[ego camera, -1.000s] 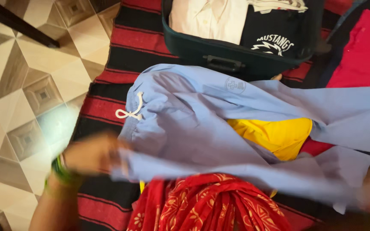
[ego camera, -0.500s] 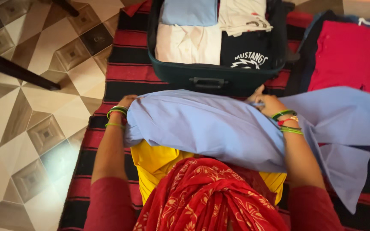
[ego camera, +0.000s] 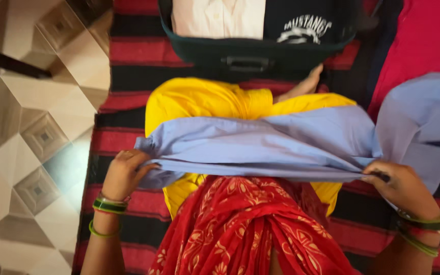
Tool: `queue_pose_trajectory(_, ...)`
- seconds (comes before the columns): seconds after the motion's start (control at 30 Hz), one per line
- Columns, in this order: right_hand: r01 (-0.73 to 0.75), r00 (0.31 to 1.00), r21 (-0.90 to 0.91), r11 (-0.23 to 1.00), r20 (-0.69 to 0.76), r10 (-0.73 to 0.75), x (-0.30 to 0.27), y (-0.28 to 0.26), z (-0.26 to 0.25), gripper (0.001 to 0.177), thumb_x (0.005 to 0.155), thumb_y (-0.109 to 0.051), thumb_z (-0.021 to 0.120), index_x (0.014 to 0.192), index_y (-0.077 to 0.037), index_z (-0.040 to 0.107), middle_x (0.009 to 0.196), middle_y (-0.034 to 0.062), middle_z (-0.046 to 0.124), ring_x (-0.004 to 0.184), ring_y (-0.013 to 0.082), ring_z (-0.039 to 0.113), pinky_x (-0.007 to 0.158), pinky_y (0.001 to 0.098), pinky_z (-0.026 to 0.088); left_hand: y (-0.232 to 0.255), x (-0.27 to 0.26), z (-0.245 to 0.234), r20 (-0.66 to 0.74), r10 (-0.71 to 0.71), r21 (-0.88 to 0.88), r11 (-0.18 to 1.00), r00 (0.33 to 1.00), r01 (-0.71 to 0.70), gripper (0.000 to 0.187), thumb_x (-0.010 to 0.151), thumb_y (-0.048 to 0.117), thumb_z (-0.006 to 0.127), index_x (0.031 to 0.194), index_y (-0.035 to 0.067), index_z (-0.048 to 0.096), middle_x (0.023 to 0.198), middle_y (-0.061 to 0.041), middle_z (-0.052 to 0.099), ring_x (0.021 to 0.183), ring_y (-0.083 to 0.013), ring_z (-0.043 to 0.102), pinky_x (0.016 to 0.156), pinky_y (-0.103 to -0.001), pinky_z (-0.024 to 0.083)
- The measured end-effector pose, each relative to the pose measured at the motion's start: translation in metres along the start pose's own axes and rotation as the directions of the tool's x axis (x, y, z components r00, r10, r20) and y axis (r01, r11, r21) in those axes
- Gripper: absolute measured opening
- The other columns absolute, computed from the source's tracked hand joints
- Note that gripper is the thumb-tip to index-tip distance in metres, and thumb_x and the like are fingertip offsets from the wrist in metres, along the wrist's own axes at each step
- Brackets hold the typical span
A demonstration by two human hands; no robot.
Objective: The person folds light blue trousers and pink pants by hand and places the folded trousers into a black suitcase.
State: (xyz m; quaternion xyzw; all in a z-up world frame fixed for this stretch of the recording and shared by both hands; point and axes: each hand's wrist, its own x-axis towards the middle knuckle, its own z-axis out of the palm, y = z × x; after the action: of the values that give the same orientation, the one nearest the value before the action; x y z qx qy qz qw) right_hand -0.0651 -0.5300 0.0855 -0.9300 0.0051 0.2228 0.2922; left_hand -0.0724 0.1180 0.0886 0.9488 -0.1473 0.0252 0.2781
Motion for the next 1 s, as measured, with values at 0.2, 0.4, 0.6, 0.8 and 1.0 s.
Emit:
queue_pose_trajectory(0.2,0.296,0.955,-0.236,0.926,0.061,-0.29,-0.003,-0.045,0.004,0.032,0.068,-0.023,0.082,0.094,-0.005,0.073,0.093,0.013,0.072,0.09,0.0349,0.068,0.081,0.0406,0.054,-0.001,-0.014,0.003,0.283,-0.111,-0.138,0.978,0.953,0.154,0.043,0.053,0.014,0.093,0.089,0.004,0.07,0.096,-0.011,0.069,0.093,-0.0325,0.066,0.082,-0.04,0.054)
queue_pose_trajectory(0.4,0.461,0.861,-0.137,0.877,-0.17,-0.479,0.016,-0.148,0.002,0.03,0.087,-0.022,0.074,0.11,-0.003,0.069,0.107,0.0138,0.071,0.097,0.0342,0.067,0.085,0.0411,0.053,-0.016,-0.035,-0.01,0.255,-0.05,-0.178,0.979,0.966,0.098,0.046,0.049,0.009,0.09,0.091,0.006,0.072,0.102,-0.011,0.069,0.101,-0.031,0.065,0.088,-0.039,0.053)
queue_pose_trajectory(0.6,0.78,0.625,0.025,0.625,0.01,-0.781,0.071,-0.231,0.063,0.024,0.089,-0.021,0.075,0.107,-0.007,0.07,0.106,0.0092,0.072,0.101,0.0311,0.067,0.089,0.0405,0.054,-0.014,-0.059,-0.006,0.159,-0.237,-0.194,0.944,0.959,0.265,0.032,0.065,-0.002,0.081,0.093,0.002,0.066,0.096,-0.011,0.07,0.093,-0.0299,0.07,0.081,-0.037,0.056)
queue_pose_trajectory(0.8,0.887,0.461,0.026,0.461,-0.12,-0.879,0.122,-0.295,0.148,0.043,0.099,-0.028,0.066,0.132,-0.001,0.063,0.129,0.0175,0.066,0.121,0.0364,0.06,0.105,0.0451,0.047,0.045,-0.06,-0.024,-0.266,-0.17,-0.324,0.943,0.949,0.078,0.027,0.077,-0.01,0.067,0.099,0.001,0.055,0.102,-0.013,0.069,0.097,-0.0279,0.069,0.088,-0.038,0.055)
queue_pose_trajectory(1.0,0.708,0.688,0.196,0.679,0.027,-0.725,0.19,-0.331,0.214,0.04,0.103,-0.038,0.06,0.122,-0.004,0.068,0.12,0.0198,0.07,0.113,0.0389,0.066,0.094,0.0468,0.051,0.082,-0.055,-0.034,-0.042,-0.01,-0.549,0.836,0.999,-0.015,0.02,0.082,-0.002,0.072,0.1,0.003,0.066,0.1,-0.014,0.074,0.095,-0.0297,0.074,0.085,-0.038,0.058)
